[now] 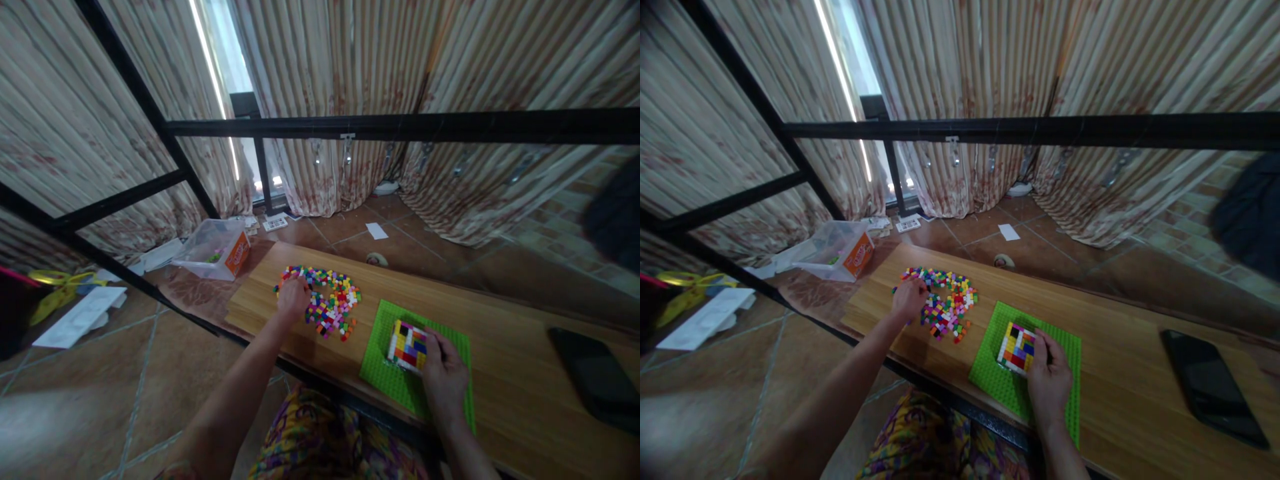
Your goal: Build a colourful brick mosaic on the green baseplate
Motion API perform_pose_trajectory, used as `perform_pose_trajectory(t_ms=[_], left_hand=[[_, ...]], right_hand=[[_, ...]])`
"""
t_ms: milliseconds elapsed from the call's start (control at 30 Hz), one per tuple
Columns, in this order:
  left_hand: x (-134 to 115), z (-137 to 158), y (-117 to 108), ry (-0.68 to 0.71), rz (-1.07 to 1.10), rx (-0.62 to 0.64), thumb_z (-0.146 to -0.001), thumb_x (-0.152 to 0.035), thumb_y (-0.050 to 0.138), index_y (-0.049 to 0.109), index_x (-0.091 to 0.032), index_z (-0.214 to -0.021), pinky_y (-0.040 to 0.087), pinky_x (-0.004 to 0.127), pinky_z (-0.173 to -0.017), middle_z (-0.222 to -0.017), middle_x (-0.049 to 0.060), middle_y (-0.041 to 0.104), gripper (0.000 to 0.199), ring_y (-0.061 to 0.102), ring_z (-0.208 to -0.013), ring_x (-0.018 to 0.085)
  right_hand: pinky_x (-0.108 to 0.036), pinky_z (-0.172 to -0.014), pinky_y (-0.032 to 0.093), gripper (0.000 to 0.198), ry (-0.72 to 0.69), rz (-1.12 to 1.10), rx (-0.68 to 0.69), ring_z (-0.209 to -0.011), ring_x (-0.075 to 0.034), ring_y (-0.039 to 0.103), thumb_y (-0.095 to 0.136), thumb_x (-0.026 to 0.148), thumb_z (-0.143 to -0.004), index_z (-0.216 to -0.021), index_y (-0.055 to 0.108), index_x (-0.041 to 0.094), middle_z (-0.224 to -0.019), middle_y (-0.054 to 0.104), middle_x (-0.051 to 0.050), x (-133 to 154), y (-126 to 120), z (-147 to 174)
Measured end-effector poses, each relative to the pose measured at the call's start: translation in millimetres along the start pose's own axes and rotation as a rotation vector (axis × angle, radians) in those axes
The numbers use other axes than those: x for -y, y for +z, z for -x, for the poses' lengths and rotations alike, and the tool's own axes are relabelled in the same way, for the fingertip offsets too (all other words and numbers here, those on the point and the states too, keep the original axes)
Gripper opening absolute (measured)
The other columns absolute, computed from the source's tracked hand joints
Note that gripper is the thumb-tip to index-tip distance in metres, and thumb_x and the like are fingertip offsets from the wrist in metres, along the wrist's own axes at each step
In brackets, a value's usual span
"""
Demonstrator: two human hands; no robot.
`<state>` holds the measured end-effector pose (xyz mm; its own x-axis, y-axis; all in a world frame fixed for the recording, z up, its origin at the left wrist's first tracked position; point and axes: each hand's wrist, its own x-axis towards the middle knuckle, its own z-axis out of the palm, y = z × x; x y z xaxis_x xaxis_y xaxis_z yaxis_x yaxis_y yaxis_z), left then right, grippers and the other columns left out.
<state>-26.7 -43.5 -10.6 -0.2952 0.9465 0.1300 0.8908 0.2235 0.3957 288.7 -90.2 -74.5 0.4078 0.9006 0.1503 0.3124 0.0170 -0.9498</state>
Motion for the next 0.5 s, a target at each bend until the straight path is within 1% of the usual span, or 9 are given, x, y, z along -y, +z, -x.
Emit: perform_pose_trajectory(t_ms=[67, 133, 200, 233, 267, 300, 400, 433, 500], left_hand=[[-1.6, 6.1, -4.3, 0.018, 0.02, 0.002, -0.076, -0.016, 0.055, 0.062, -0.016, -0.075, 0.046, 0.031, -0.08, -0.085, 0.009, 0.066, 0.007, 0.061, -0.088, 0.021], [-8.4, 21.5, -6.5, 0.031, 0.132, 0.009, -0.078, -0.019, 0.055, 0.061, -0.017, -0.078, 0.046, 0.028, -0.074, -0.08, 0.005, 0.065, 0.006, 0.061, -0.079, 0.018], [-21.3, 46.6, -5.9, 0.018, 0.51, 0.039, -0.077, -0.02, 0.057, 0.059, -0.017, -0.08, 0.046, 0.026, -0.069, -0.076, 0.002, 0.062, 0.005, 0.059, -0.072, 0.015], [-29.5, 61.6, -5.0, 0.032, 0.696, 0.084, -0.076, -0.021, 0.059, 0.058, -0.018, -0.081, 0.046, 0.026, -0.068, -0.076, 0.001, 0.061, 0.006, 0.058, -0.071, 0.014], [-38.3, 77.1, -4.0, 0.05, 0.853, 0.142, -0.075, -0.023, 0.062, 0.056, -0.018, -0.081, 0.046, 0.025, -0.068, -0.076, 0.0, 0.06, 0.009, 0.057, -0.071, 0.014], [-47.1, 92.2, -3.3, 0.06, 0.975, 0.198, -0.074, -0.024, 0.065, 0.056, -0.018, -0.079, 0.045, 0.024, -0.068, -0.075, 0.0, 0.059, 0.012, 0.056, -0.071, 0.013], [-68.2, 127.1, -4.3, 0.024, 1.208, 0.347, -0.071, -0.025, 0.071, 0.056, -0.017, -0.08, 0.043, 0.022, -0.067, -0.074, -0.002, 0.056, 0.019, 0.053, -0.069, 0.011], [-72.2, 134.1, -5.6, -0.001, 1.253, 0.378, -0.071, -0.026, 0.073, 0.056, -0.017, -0.078, 0.043, 0.022, -0.066, -0.073, -0.002, 0.056, 0.02, 0.052, -0.068, 0.01], [-74.8, 142.3, -9.2, -0.051, 1.31, 0.433, -0.07, -0.028, 0.075, 0.057, -0.016, -0.075, 0.042, 0.022, -0.065, -0.071, -0.002, 0.056, 0.023, 0.051, -0.067, 0.01]], right_hand=[[-0.037, -0.072, 0.052, 0.05, 0.036, -0.02, 0.005, -0.079, -0.023, 0.064, 0.05, 0.055, -0.084, -0.105, 0.068, 0.014, -0.093, 0.07, -0.01, 4.7, -2.6, -0.9], [-0.041, -0.078, 0.051, 0.049, -0.013, 0.013, -0.032, -0.085, -0.024, 0.064, 0.05, 0.055, -0.084, -0.104, 0.067, 0.014, -0.095, 0.068, -0.01, 16.1, -7.4, 0.6], [-0.046, -0.089, 0.047, 0.044, -0.166, 0.102, -0.081, -0.098, -0.027, 0.06, 0.053, 0.052, -0.083, -0.102, 0.068, 0.015, -0.102, 0.066, -0.011, 34.9, -12.4, 7.4], [-0.047, -0.094, 0.044, 0.041, -0.243, 0.137, -0.096, -0.104, -0.028, 0.058, 0.055, 0.05, -0.083, -0.102, 0.068, 0.017, -0.106, 0.065, -0.012, 46.3, -13.9, 13.3], [-0.046, -0.093, 0.045, 0.037, -0.277, 0.135, -0.037, -0.103, -0.027, 0.058, 0.055, 0.048, -0.084, -0.101, 0.068, 0.018, -0.105, 0.065, -0.011, 58.2, -14.2, 20.7], [-0.043, -0.091, 0.046, 0.034, -0.251, 0.096, 0.092, -0.101, -0.025, 0.059, 0.052, 0.046, -0.087, -0.103, 0.068, 0.021, -0.105, 0.066, -0.009, 69.9, -13.2, 29.3], [-0.037, -0.081, 0.051, 0.033, -0.106, -0.006, 0.461, -0.088, -0.022, 0.063, 0.059, 0.047, -0.083, -0.101, 0.07, 0.023, -0.097, 0.07, -0.007, 96.2, -3.9, 56.8], [-0.035, -0.079, 0.051, 0.032, -0.054, -0.046, 0.526, -0.086, -0.022, 0.064, 0.061, 0.047, -0.082, -0.098, 0.071, 0.022, -0.093, 0.07, -0.006, 100.7, 0.0, 64.8], [-0.033, -0.076, 0.051, 0.029, 0.054, -0.131, 0.584, -0.082, -0.021, 0.064, 0.063, 0.047, -0.08, -0.091, 0.072, 0.021, -0.087, 0.071, -0.006, 103.5, 6.4, 77.3]])
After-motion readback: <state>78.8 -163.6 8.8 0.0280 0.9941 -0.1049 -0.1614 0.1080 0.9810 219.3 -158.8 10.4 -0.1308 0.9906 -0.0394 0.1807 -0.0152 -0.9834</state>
